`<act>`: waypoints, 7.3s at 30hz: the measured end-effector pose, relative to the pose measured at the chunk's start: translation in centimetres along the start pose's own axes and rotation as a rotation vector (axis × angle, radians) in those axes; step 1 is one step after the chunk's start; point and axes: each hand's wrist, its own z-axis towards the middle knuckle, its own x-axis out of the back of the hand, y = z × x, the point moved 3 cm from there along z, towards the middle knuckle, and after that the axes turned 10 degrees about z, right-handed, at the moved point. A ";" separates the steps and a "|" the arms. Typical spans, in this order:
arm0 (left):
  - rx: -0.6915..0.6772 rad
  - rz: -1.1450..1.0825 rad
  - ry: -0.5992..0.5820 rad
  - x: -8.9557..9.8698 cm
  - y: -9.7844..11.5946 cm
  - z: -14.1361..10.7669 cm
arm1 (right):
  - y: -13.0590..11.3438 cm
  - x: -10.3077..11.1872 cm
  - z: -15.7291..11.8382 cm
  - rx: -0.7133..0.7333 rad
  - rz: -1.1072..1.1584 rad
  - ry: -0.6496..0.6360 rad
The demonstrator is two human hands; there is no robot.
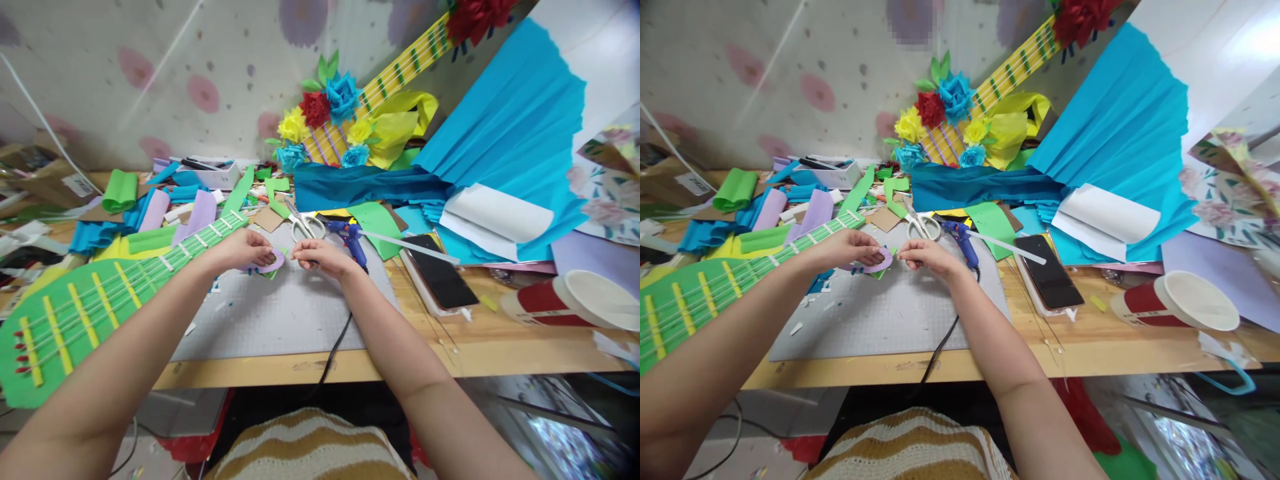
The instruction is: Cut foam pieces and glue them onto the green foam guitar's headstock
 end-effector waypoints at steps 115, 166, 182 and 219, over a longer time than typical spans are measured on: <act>-0.592 0.671 1.196 -4.3 -0.1 0.7 | 2.9 2.0 1.9 0.278 -0.476 0.718; -0.517 0.783 0.772 -3.5 2.5 0.8 | 0.2 1.6 -1.4 0.104 -0.859 0.667; -0.275 0.662 0.208 -2.4 2.9 5.0 | 1.6 0.5 -1.7 0.234 -0.845 0.586; -0.081 0.360 0.143 -3.1 2.9 3.7 | 1.3 -0.2 -2.2 0.249 -1.010 0.533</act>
